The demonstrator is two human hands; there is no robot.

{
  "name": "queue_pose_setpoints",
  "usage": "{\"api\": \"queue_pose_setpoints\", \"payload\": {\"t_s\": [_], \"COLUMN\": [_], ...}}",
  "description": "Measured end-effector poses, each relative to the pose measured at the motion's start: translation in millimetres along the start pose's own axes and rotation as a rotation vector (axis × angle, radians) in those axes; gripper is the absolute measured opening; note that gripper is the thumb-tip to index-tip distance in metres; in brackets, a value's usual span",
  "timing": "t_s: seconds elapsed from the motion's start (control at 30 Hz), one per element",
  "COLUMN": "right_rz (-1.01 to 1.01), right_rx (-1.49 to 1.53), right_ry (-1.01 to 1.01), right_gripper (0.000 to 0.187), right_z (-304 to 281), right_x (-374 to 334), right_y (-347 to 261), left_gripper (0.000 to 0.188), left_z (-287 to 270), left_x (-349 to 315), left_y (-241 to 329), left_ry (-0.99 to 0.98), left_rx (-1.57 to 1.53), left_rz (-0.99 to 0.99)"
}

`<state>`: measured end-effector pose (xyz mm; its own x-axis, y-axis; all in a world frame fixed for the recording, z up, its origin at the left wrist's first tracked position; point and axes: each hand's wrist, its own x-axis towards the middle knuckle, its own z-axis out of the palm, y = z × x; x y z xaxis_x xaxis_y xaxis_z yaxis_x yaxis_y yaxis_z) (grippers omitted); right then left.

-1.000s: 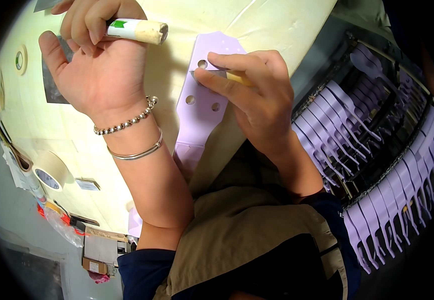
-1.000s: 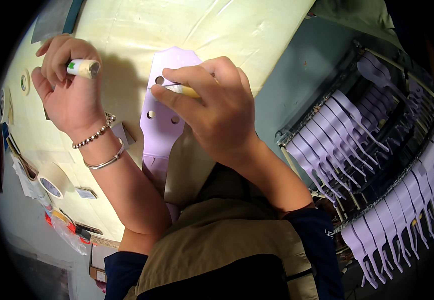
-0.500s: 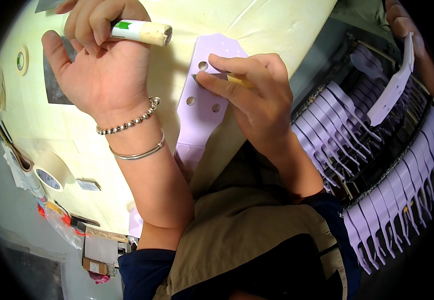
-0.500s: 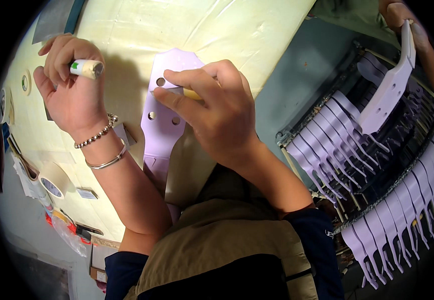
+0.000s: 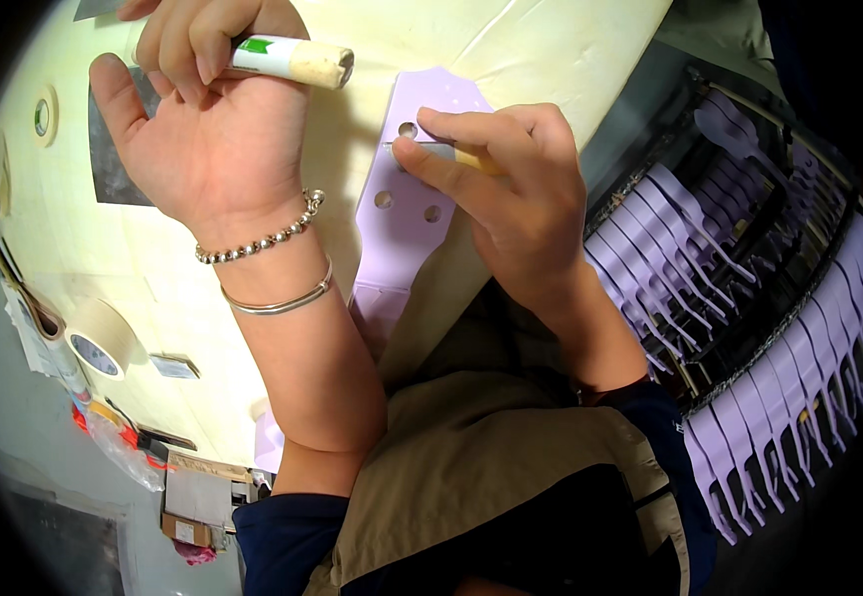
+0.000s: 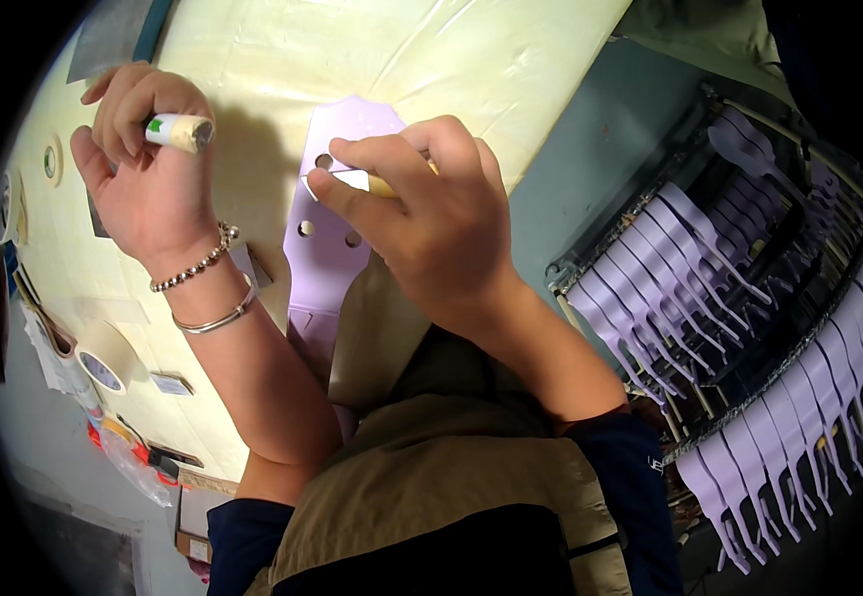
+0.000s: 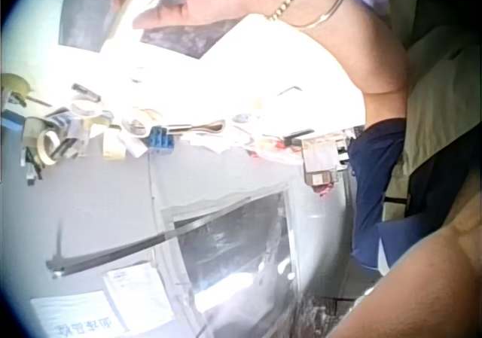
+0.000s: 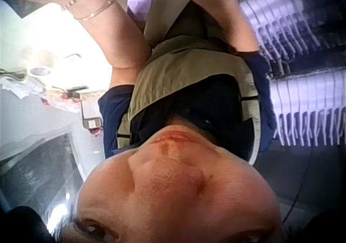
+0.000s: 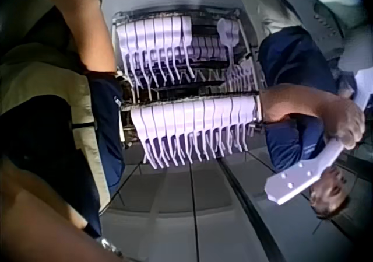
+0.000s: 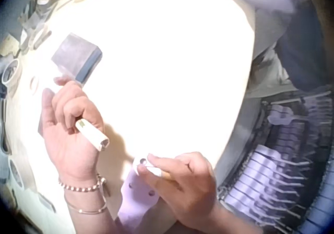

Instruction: The person sands the body and neck of a light purple ukulele with sanding blocks, then uses a small tool to clean the edges of the tuning holes on the headstock. The person places the finished ukulele on a rack and repeats the process with another ukulele.

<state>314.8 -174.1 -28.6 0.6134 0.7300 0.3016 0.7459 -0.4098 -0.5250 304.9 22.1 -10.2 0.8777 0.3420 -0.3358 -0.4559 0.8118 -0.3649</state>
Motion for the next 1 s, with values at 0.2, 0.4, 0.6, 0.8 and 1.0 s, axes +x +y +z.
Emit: {"api": "queue_pose_setpoints", "payload": {"t_s": [0.2,0.4,0.6,0.8,1.0], "right_rz": [0.022,0.081,0.072,0.144,0.554], "right_rx": [0.053,0.166,0.101,0.212,0.564], "right_ry": [-0.024,-0.035,0.033,-0.061,0.176], "right_gripper": [0.030,0.032,0.033,0.030,0.012], "right_z": [-1.0,-3.3,2.6,-9.8,-52.1], "right_x": [0.3,3.0,1.8,3.8,0.9], "right_y": [4.3,5.4,1.6,4.0,6.6], "left_gripper": [0.026,0.023,0.023,0.025,0.033], "left_z": [1.2,1.3,0.8,0.7,11.4], "left_x": [-0.3,0.1,1.1,-1.4,-6.0], "left_y": [-1.7,-0.8,-1.9,-1.8,-11.7], "left_ry": [0.001,0.004,0.003,-0.030,-0.299], "left_rx": [0.002,0.017,0.011,0.016,0.766], "left_rz": [-0.015,-0.011,-0.012,-0.035,0.211]}}
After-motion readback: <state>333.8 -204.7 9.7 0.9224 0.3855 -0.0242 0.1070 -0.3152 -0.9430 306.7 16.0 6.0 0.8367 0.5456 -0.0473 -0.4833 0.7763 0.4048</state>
